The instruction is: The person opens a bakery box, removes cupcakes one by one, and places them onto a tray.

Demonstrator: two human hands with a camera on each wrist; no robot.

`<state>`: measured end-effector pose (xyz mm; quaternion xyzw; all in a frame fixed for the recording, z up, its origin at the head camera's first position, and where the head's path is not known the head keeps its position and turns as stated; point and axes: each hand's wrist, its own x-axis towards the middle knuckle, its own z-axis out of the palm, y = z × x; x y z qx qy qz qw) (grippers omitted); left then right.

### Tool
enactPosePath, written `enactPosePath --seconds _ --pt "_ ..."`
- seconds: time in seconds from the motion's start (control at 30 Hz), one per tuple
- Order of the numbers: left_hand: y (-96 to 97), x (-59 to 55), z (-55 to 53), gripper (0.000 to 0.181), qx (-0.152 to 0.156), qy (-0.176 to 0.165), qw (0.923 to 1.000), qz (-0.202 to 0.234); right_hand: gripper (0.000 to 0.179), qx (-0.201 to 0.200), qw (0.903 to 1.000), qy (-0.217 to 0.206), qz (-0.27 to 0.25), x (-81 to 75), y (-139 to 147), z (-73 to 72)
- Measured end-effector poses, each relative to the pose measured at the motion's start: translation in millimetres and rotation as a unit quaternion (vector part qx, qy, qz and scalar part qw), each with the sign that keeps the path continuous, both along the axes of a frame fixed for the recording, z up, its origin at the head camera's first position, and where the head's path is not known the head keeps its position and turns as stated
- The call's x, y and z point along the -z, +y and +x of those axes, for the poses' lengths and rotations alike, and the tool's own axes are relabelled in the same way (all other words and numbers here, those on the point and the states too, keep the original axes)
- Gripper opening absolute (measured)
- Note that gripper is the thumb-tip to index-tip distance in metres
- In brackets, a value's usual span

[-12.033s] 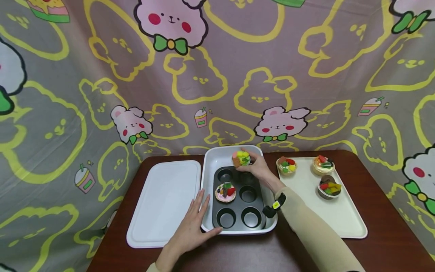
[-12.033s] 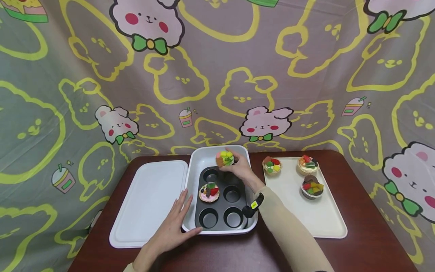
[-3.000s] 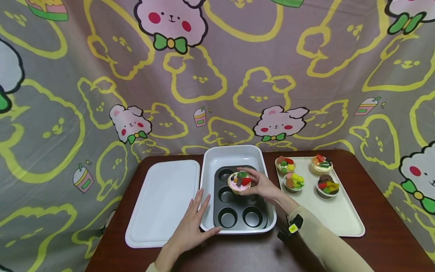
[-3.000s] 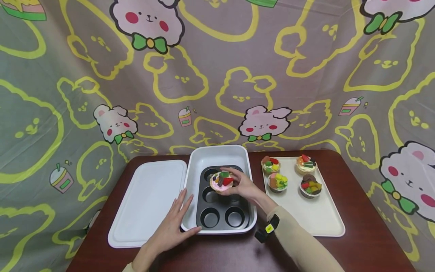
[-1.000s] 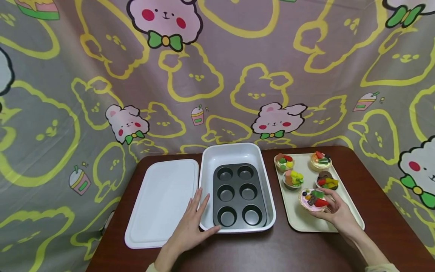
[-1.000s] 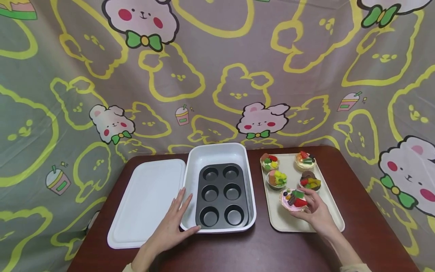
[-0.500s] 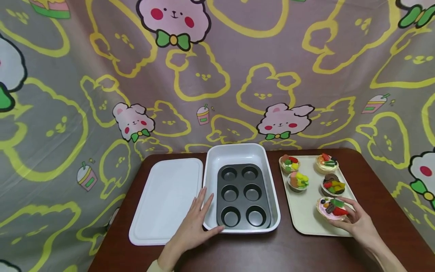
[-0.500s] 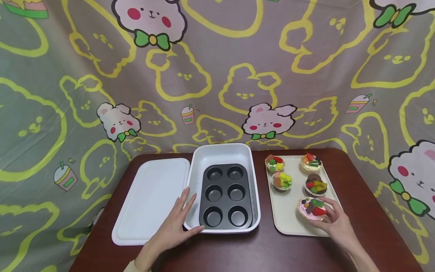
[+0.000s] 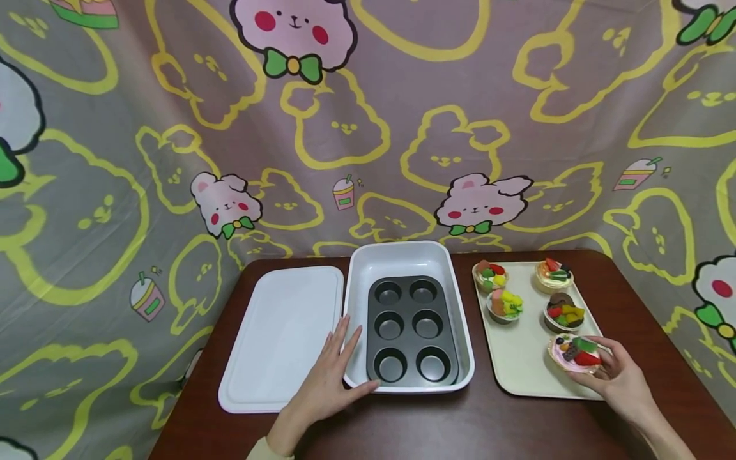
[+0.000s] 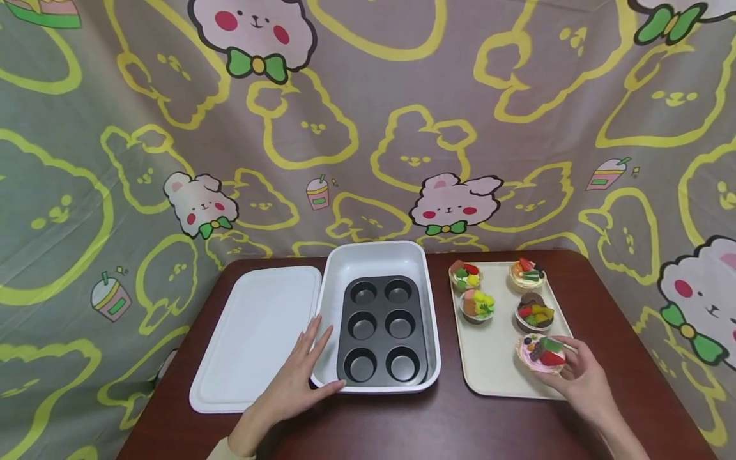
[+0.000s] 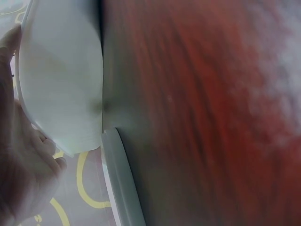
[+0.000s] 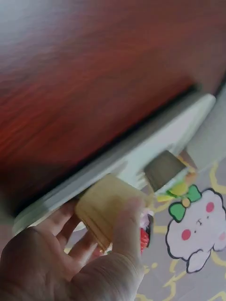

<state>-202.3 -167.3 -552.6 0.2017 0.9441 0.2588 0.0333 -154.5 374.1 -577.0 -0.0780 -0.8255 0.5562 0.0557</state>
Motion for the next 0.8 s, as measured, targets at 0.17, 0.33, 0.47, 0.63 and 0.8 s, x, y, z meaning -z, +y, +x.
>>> enactPosePath --seconds 0.17,0.33,0.47,0.63,0.8 --pt "-0.8 0.7 -1.6 0.111 0.0 0.005 1.0 0.0 0.079 0.021 0.9901 0.014 0.138 -0.6 0.8 0.0" --pt "-2.1 1.3 -2.1 0.111 -0.002 0.003 1.0 -0.003 0.086 0.02 0.9664 -0.012 0.256 -0.4 2.3 1.4" --pt "-3.9 0.2 -3.0 0.111 -0.002 0.007 0.9999 -0.014 0.089 -0.003 0.9489 -0.006 0.316 1.4 3.3 1.7" --pt "-6.4 -3.8 -3.1 0.113 -0.001 0.011 0.9991 -0.041 0.093 -0.017 0.9316 0.006 0.363 2.1 3.6 0.9" --pt "-7.0 -7.7 -2.9 0.112 0.002 0.01 0.9978 -0.066 0.098 -0.01 0.9158 0.09 0.391 5.0 2.3 3.3"
